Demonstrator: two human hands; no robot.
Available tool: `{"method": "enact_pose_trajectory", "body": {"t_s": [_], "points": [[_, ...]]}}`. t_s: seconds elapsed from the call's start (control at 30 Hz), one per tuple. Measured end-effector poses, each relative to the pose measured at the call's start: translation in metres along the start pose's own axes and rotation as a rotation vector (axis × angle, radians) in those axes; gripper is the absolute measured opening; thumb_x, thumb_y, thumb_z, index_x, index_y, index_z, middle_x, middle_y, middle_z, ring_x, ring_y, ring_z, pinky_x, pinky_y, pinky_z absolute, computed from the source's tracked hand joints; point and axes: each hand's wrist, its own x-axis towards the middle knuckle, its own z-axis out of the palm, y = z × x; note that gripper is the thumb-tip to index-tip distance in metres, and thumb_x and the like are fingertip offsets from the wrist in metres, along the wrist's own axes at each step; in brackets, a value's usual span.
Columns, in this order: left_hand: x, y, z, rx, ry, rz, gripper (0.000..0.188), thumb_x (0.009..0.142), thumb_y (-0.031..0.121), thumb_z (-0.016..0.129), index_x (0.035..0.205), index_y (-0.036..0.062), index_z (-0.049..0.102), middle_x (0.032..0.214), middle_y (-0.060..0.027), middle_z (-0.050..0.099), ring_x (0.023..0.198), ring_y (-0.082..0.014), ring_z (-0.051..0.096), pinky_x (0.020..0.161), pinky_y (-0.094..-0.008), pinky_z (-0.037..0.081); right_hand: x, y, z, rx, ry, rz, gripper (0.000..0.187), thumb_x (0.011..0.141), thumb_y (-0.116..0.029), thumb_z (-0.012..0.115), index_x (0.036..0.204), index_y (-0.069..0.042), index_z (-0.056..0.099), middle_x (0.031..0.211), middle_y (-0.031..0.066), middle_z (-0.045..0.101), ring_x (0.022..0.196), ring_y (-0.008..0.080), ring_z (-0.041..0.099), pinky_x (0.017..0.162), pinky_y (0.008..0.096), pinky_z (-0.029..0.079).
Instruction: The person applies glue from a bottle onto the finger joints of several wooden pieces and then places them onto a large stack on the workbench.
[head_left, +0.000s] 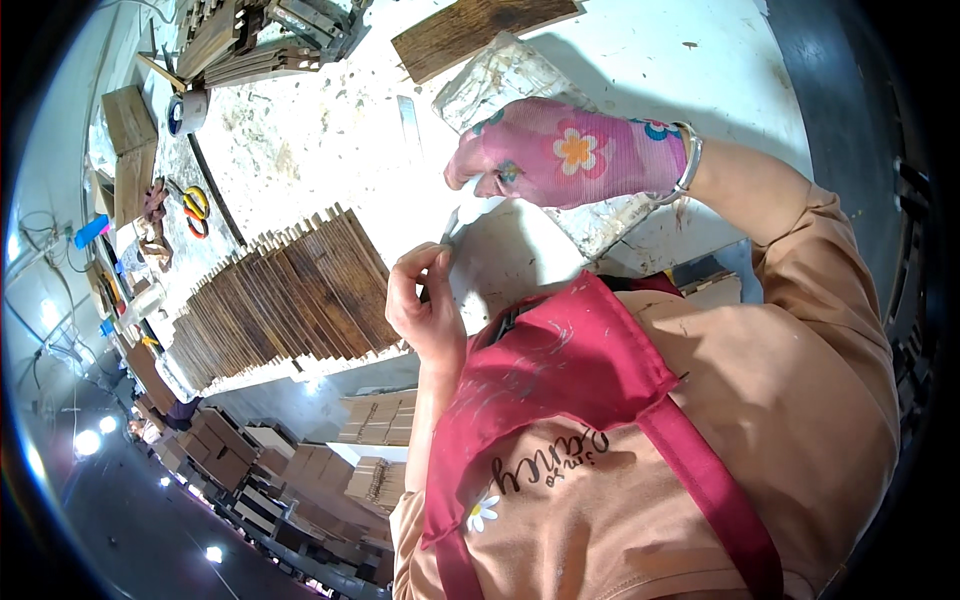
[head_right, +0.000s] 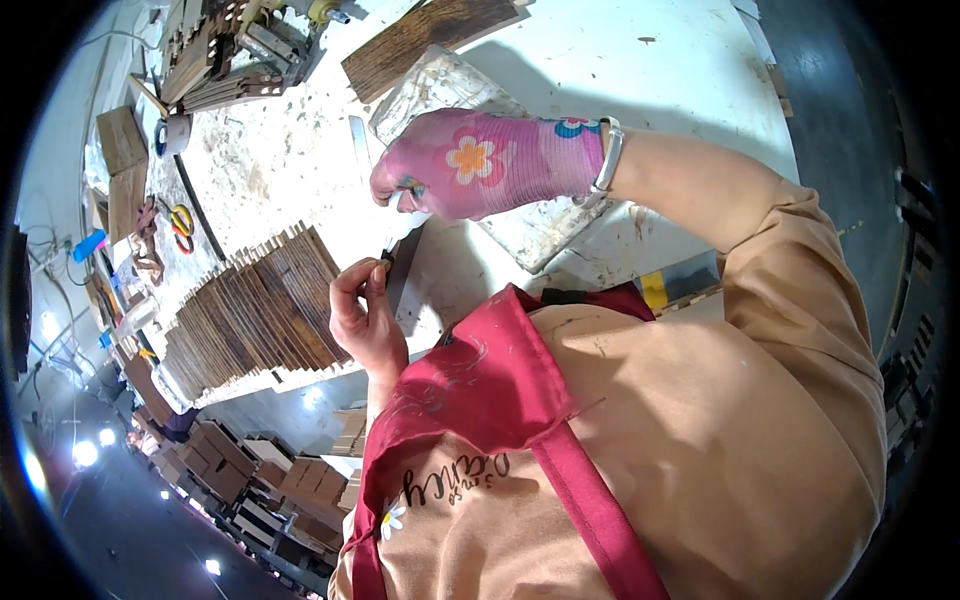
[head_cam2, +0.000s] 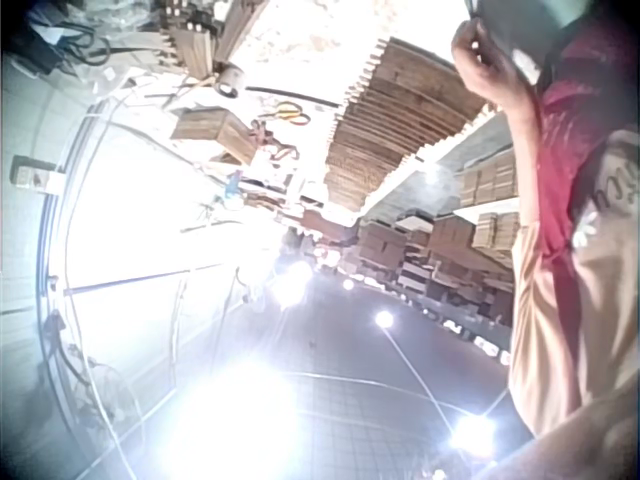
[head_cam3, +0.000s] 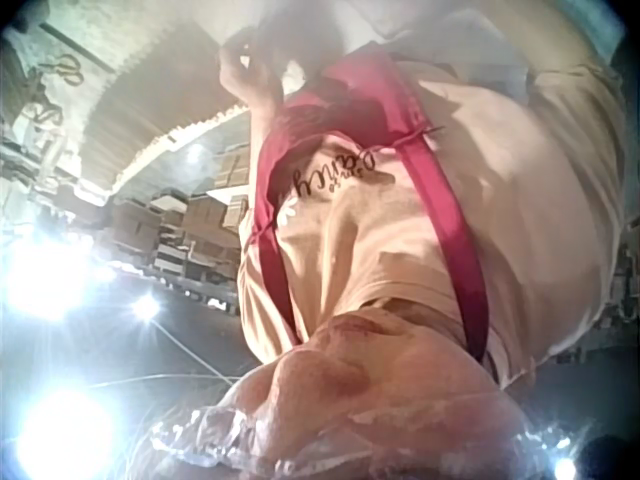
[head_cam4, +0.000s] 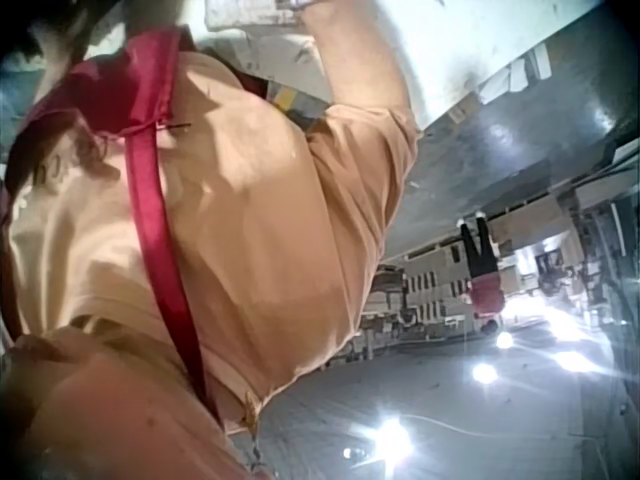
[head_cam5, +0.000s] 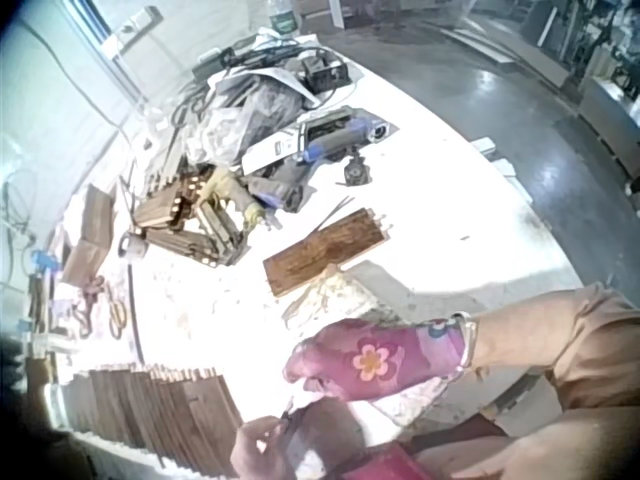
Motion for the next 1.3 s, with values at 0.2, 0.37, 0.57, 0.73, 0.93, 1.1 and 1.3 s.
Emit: {"method": "enact_pose_trajectory", "body": {"t_s": [0.2, 0.37, 0.57, 0.73, 0.93, 1.1, 1.3], "points": [[-0.002, 0.002, -0.004, 0.17, -0.026, 0.098, 0.011, 0.083, -0.006, 0.068, 0.09, 0.0011, 0.063, 0.089, -0.0083, 0.07, 0.076, -0.0114, 0.062, 0.065, -0.0226, 0.048, -0.002, 0.002, -0.002, -0.006, 0.006, -0.022, 0.023, 0.089, -0.019, 0.059, 0.108, -0.007, 0.063, 0.107, 0.0074, 0.066, 0.098, 0.0291, 0.063, 0.085, 0.0403, 0.048], [-0.005, -0.004, -0.004, 0.162, -0.005, 0.153, 0.016, 0.08, -0.01, 0.068, 0.09, 0.0021, 0.064, 0.089, -0.0073, 0.07, 0.075, -0.0123, 0.063, 0.061, -0.0229, 0.047, -0.002, 0.001, 0.002, 0.007, 0.065, -0.07, 0.023, 0.089, -0.019, 0.059, 0.105, -0.003, 0.065, 0.09, 0.0169, 0.067, 0.09, 0.0333, 0.065, 0.082, 0.0415, 0.05], [-0.005, -0.003, -0.003, 0.195, 0.0, 0.197, 0.019, 0.077, -0.011, 0.068, 0.09, 0.0031, 0.065, 0.087, -0.0066, 0.069, 0.075, -0.0131, 0.062, 0.06, -0.0233, 0.047, -0.003, 0.003, 0.002, 0.003, 0.067, -0.089, 0.021, 0.089, -0.018, 0.06, 0.102, -0.004, 0.065, 0.09, 0.0167, 0.066, 0.091, 0.0327, 0.064, 0.081, 0.0415, 0.05], [-0.003, -0.003, -0.002, 0.192, 0.012, 0.234, 0.02, 0.076, -0.011, 0.069, 0.089, 0.004, 0.065, 0.086, -0.0066, 0.069, 0.074, -0.0143, 0.062, 0.06, -0.0238, 0.047, -0.001, 0.003, 0.002, -0.037, 0.024, -0.07, 0.02, 0.09, -0.02, 0.058, 0.105, -0.007, 0.064, 0.102, 0.0094, 0.065, 0.094, 0.03, 0.063, 0.084, 0.0414, 0.048], [-0.001, -0.001, -0.003, 0.221, -0.004, 0.258, 0.02, 0.074, -0.008, 0.071, 0.089, 0.0048, 0.066, 0.086, -0.0065, 0.07, 0.075, -0.018, 0.063, 0.064, -0.027, 0.049, 0.0, 0.006, 0.005, -0.068, 0.029, -0.093, 0.02, 0.09, -0.019, 0.057, 0.106, -0.008, 0.063, 0.109, 0.0065, 0.064, 0.095, 0.0287, 0.062, 0.085, 0.0409, 0.048], [0.004, 0.004, -0.002, 0.267, -0.017, 0.287, 0.019, 0.072, -0.007, 0.072, 0.086, 0.0047, 0.066, 0.086, -0.0067, 0.07, 0.077, -0.0208, 0.064, 0.07, -0.03, 0.05, 0.001, 0.014, 0.009, -0.042, 0.072, -0.118, 0.02, 0.089, -0.018, 0.058, 0.104, -0.005, 0.063, 0.107, 0.0083, 0.065, 0.096, 0.0295, 0.062, 0.085, 0.0405, 0.048], [0.008, 0.007, -0.002, 0.294, -0.042, 0.284, 0.02, 0.073, -0.006, 0.071, 0.088, 0.0053, 0.067, 0.087, -0.0066, 0.069, 0.08, -0.0218, 0.062, 0.071, -0.0309, 0.049, 0.002, 0.009, -0.004, 0.018, 0.031, -0.053, 0.02, 0.088, -0.014, 0.06, 0.104, -0.003, 0.061, 0.104, 0.0107, 0.066, 0.095, 0.0314, 0.063, 0.084, 0.0403, 0.049]]}}
